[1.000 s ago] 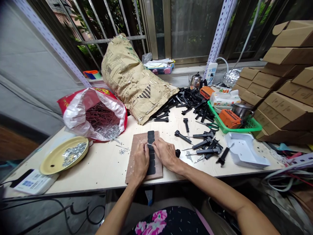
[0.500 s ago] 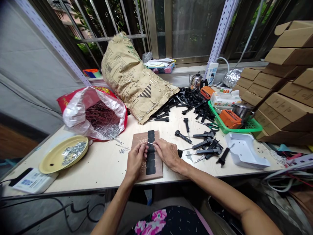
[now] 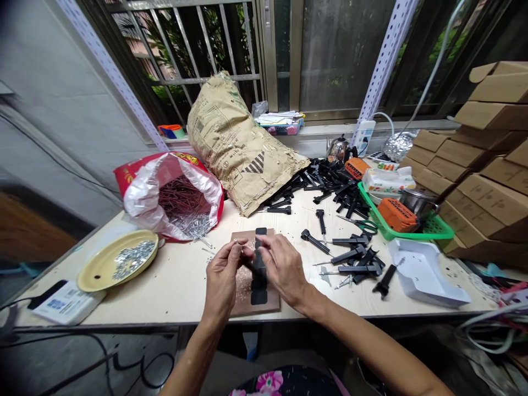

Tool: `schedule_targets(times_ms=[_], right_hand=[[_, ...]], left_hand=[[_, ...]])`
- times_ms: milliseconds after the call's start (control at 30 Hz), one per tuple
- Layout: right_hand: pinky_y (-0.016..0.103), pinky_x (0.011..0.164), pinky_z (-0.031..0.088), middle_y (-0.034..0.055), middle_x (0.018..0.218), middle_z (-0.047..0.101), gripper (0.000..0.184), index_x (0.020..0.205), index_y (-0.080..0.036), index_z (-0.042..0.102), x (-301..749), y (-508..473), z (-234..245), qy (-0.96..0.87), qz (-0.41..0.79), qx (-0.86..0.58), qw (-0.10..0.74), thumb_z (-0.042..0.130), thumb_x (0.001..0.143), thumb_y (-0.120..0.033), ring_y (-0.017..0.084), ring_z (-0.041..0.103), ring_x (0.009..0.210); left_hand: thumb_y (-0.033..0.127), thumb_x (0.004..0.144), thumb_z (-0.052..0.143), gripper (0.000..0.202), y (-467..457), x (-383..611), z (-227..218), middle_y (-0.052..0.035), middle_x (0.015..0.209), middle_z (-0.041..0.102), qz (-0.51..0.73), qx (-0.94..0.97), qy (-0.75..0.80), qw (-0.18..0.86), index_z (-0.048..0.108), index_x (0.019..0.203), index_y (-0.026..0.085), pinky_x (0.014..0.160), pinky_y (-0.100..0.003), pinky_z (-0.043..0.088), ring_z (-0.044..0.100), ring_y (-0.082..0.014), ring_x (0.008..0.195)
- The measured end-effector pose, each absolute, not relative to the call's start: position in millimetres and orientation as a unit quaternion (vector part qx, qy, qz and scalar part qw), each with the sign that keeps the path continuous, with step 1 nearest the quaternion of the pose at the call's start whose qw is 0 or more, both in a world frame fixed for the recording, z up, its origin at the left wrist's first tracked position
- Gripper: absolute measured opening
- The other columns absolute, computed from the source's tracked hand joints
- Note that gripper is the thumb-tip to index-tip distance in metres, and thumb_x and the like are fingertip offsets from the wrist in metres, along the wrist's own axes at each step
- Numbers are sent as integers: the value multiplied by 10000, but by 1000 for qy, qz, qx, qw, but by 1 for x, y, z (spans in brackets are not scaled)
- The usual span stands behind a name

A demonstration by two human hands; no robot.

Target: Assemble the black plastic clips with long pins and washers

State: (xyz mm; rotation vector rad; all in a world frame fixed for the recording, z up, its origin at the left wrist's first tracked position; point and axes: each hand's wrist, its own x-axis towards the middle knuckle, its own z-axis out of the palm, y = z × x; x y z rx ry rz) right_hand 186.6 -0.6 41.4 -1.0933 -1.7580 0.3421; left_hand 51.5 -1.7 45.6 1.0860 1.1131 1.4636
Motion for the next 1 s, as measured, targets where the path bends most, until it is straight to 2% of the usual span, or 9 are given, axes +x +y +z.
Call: schedule_targets(times_ms=[133,233,333,533,667,767,867,933,1000], right_hand=[[320,822,434,77,983,647,318,1231,-173,546,199,5,58,-791,-49,-436,427,436,933,-178,172,566,907],[338,820,394,61,902,655,296,1204,-164,561,202,10,62,-822,-123,-420,364,456,928,-170,171,553,850],[362,844,353,44,834,637,242,1120,-170,590,201,14,58,-841,-159,-418,304,433,936,-168,167,529,809],[400,880,292,36,741,573,203,801,-160,577,194,19,33,-856,-182,-421,239,402,894,-114,175,482,754],[393,817,305,55,736,555,148,745,-154,549,186,32,9,-871,-177,-407,210,431,833,-140,187,454,716],[348,735,319,68,762,560,132,767,-149,552,179,41,-5,-898,-132,-382,174,430,817,-138,190,451,711],[315,692,326,77,782,563,147,790,-140,551,171,48,-8,-901,-53,-395,169,411,836,-136,185,456,713],[299,688,340,74,792,563,158,797,-139,544,168,53,-5,-892,29,-409,192,401,861,-162,174,464,715],[280,659,355,56,768,558,190,795,-145,536,171,60,2,-865,129,-433,218,371,883,-180,155,467,684]], left_hand=[[415,855,522,353,-5,46,56,2,684,598,523,538,527,399,663,1066,169,634,-227,448,546,-117,629],[370,885,478,330,-6,47,55,-54,931,675,475,615,538,326,654,1089,180,770,-273,457,604,-161,816],[304,900,448,299,-7,48,48,-82,1100,662,436,675,533,265,644,1089,182,877,-308,435,605,-195,981],[218,912,382,284,-12,54,40,-114,975,686,345,723,573,173,640,1015,161,817,-334,451,634,-228,900],[146,892,361,282,-14,56,36,-131,911,670,261,739,605,145,632,968,161,754,-331,437,628,-237,844],[74,853,353,298,-10,52,28,-146,908,657,204,741,620,156,624,951,148,726,-335,415,615,-248,835],[79,836,399,250,-1,42,21,-110,813,644,258,713,619,205,632,885,156,684,-310,395,597,-223,761],[164,842,472,167,7,33,18,-54,661,594,340,644,607,318,632,793,156,592,-264,377,548,-165,608],[281,813,572,157,14,22,18,10,547,505,400,518,568,500,623,761,142,462,-212,303,421,-91,446]])
